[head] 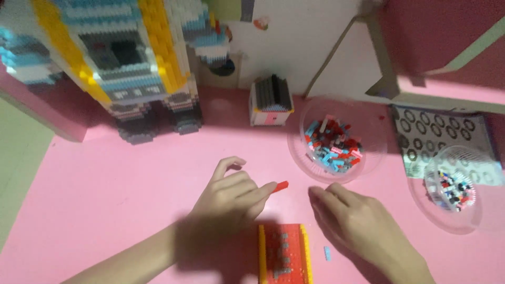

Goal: The person assembles small red and blue plastic bricks on a pink surface. They pick up individual pieces from a container and connect them to form a small strip, occasionally using a black hammer-like tool to tap the pieces together.

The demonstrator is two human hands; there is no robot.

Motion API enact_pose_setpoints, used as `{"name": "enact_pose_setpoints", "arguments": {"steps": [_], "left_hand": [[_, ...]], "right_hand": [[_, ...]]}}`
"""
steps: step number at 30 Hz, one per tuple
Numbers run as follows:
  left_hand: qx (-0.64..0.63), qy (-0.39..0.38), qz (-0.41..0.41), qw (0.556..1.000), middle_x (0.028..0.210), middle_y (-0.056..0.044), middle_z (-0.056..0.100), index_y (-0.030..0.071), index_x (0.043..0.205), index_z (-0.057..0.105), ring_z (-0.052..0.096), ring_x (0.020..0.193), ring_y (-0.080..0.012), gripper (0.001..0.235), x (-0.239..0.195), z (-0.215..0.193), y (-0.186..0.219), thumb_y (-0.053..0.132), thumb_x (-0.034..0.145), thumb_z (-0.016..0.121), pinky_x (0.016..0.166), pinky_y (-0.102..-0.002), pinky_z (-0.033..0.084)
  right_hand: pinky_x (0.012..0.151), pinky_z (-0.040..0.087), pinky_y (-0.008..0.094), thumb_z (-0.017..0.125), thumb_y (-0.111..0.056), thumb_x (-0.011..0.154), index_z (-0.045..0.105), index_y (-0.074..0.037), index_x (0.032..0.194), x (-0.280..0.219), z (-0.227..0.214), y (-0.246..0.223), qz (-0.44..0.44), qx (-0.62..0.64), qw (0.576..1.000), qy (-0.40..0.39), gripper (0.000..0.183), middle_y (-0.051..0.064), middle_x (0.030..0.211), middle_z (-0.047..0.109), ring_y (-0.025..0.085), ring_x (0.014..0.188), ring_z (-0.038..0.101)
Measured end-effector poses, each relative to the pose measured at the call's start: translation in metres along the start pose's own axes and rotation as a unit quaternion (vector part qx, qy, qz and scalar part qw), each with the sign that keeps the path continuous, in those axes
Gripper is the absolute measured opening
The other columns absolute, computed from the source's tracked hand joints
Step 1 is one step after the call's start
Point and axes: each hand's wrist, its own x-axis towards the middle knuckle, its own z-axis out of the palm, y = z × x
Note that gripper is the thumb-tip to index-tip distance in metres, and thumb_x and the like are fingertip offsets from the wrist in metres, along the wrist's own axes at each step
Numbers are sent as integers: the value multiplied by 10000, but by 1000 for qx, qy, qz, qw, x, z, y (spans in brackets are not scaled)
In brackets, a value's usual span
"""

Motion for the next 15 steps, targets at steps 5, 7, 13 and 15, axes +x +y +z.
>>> {"name": "enact_pose_setpoints", "arguments": {"steps": [5, 7, 13, 15], "left_hand": [[100, 4, 21, 995, 655, 15, 433, 71, 1156, 786, 422, 618, -200, 311, 2, 2, 4, -69, 996, 557, 912, -443, 477], [139, 1, 27, 990, 701, -16, 485, 45, 1177, 781, 454, 655, -220, 264, 0, 3, 4, -14, 1054, 555, 880, -436, 471], [229, 10, 28, 973, 742, -41, 541, -11, 1213, 768, 453, 673, -227, 262, -16, 21, -8, -4, 1001, 614, 740, -394, 424], [256, -31, 33, 966, 706, -50, 564, -44, 1299, 736, 478, 645, -235, 401, -23, 24, -11, -92, 960, 527, 681, -386, 398]], "right_hand": [[509, 506, 452, 633, -162, 1015, 661, -88, 1000, 2, 1, 2, -60, -2, 997, 56, 81, 36, 789, 598, 279, 611, 597], [552, 522, 434, 647, -152, 1009, 689, -75, 1020, 8, -20, -6, -85, 18, 992, 86, 89, 42, 835, 661, 282, 631, 620], [616, 527, 368, 703, -304, 954, 745, -250, 1038, 17, -35, 74, 142, -5, 987, 74, 108, -55, 996, 739, 181, 689, 709], [720, 564, 426, 689, -327, 973, 823, -227, 1125, 46, -52, 89, 276, -32, 960, -43, 226, 8, 846, 804, 257, 758, 765]]}}
